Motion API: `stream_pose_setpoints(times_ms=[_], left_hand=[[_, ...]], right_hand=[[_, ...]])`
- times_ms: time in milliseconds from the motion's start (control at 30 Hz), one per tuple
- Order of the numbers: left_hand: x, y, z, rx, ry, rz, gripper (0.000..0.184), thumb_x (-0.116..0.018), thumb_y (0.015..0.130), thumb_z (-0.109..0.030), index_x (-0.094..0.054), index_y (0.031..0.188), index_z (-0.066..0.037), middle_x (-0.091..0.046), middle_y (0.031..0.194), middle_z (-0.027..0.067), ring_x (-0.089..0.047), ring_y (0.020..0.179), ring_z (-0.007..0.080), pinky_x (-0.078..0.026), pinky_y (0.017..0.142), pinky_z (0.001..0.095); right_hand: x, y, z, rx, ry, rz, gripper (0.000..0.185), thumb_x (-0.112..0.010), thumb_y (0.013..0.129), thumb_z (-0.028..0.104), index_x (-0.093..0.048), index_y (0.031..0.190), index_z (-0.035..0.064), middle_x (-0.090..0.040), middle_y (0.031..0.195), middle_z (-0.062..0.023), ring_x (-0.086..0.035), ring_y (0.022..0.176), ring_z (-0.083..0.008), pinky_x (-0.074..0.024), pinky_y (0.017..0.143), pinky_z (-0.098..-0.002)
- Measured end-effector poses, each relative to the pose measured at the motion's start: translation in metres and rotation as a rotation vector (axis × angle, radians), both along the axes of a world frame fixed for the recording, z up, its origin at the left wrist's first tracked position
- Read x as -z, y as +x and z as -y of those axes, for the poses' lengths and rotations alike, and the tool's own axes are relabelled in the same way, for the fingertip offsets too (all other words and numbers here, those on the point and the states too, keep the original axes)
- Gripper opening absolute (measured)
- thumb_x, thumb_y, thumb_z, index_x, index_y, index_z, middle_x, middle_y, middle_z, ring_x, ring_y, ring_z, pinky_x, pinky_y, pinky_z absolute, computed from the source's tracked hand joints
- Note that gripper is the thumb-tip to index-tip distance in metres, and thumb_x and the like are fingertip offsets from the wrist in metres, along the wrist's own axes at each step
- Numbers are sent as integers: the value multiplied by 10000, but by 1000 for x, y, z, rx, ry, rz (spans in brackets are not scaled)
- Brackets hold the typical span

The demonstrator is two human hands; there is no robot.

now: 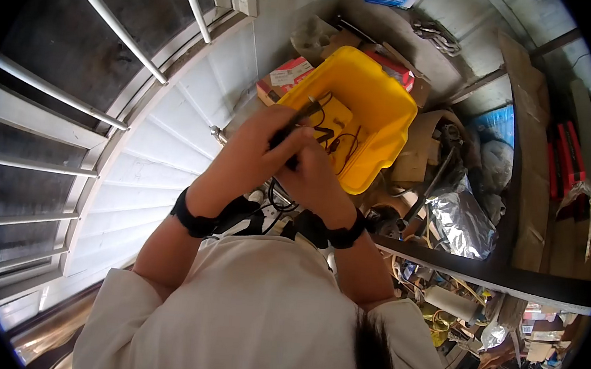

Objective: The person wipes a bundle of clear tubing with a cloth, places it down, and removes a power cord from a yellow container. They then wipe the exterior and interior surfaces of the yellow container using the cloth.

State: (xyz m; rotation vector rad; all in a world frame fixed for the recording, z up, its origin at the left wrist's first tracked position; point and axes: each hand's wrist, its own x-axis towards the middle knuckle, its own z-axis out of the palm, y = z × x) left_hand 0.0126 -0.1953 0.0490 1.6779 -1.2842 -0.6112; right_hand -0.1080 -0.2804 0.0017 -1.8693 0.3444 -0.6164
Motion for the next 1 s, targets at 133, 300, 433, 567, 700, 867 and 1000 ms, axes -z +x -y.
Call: stream_pose_setpoints(times_ms=[133,300,433,567,700,867,1000], left_hand=[[9,-2,-1,-15,-39,-236,317,-459,1040,-262,-600,970,12,-644,913,75,-608,877,187,-462,867,297],[4,28,-7,-328,-394,-691,368,-375,1068,-287,-496,825,-38,-525,723,61,-609,740,183,-506,699,294],[-25,71,-29,-525,-598,-553,347,-408,1050,-302,-473,786,-86,-401,693,-7,-350,541,90,-279,496,244],[-44,99,-52,-393,-640,-651,264,-412,1058,-264,-485,892,-73,-420,769,-3,-284,547,60,-243,515,227],[-40,100,-56,-492,-633,-570,265,-411,1061,-263,-488,896,-71,-428,775,-2,-266,537,55,-240,517,221],[-32,95,-62,-704,-464,-299,355,-417,1053,-321,-529,812,-87,-449,718,-10,-309,543,56,-242,524,228],[-6,47,-48,-419,-66,-53,223,-520,999,-226,-580,894,-39,-558,737,8,-514,679,98,-412,628,254]], right_hand=[[3,3,-3,-16,-121,38,325,-685,799,80,-569,1088,-12,-598,1056,-213,-602,959,-397,-498,796,-415],[19,-22,-1,-36,-262,-199,295,-706,802,154,-592,1035,15,-593,1039,-179,-614,908,-367,-509,758,-405],[54,-56,7,78,-443,-350,310,-738,789,192,-603,1017,31,-570,1035,-146,-618,879,-344,-513,742,-398],[56,-81,22,214,-410,-348,329,-765,771,187,-621,1025,35,-558,1053,-119,-618,884,-336,-518,759,-389],[58,-82,26,261,-440,-280,326,-766,770,162,-630,1037,34,-597,1024,-130,-617,919,-345,-516,775,-392],[51,-78,29,290,-486,-273,329,-767,769,143,-634,1043,19,-649,944,-147,-624,894,-355,-514,751,-390],[22,-51,9,335,-603,-118,307,-759,747,101,-642,1022,31,-648,889,-144,-622,838,-354,-509,709,-406]])
